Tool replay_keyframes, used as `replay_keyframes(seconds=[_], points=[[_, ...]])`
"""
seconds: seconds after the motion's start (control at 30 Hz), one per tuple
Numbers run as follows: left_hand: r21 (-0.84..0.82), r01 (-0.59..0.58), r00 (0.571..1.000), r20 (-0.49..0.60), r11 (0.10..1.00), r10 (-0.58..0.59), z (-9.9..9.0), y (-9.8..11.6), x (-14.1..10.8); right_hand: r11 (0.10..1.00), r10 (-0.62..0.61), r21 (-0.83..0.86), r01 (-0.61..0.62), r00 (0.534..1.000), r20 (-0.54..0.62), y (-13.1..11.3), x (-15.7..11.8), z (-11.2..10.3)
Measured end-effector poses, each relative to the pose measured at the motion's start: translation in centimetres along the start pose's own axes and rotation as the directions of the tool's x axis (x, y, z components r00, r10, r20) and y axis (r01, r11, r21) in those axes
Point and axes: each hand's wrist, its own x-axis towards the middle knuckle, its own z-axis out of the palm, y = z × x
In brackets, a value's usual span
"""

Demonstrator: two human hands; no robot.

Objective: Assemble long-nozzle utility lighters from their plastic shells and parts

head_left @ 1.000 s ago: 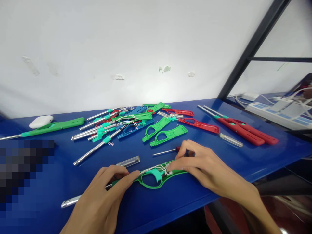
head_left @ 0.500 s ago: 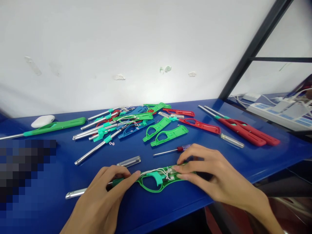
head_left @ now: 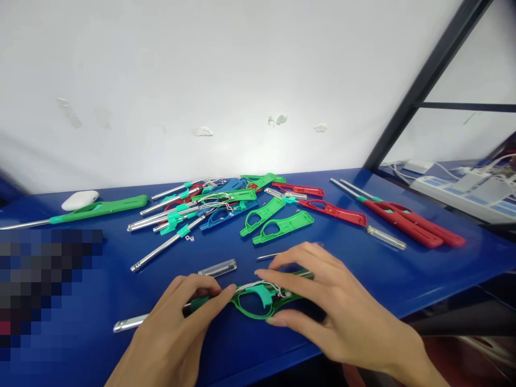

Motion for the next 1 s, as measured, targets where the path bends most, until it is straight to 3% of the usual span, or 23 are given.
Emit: replay_keyframes(seconds=[0.4,0.67,1.0], points=[[0.058,-0.047,0.998,0.032,0.997,0.045,-0.6,0.3,0.2,0.997,-0.008,0.076,0.007,1.0,0.009,0.5,0.2,0.8],[-0.022,-0.029,0.996,0.08,0.999,0.031,-0.3,-0.1,-0.5,0.995,0.01,0.095,-0.014,0.999,0.045,0.7,0.0,0.5],[-0.056,-0.022,0.996,0.087,0.998,0.027,0.7,-1.3,-1.8,0.992,0.082,0.095,-0.079,0.996,-0.025,0.8,0.0,0.3]])
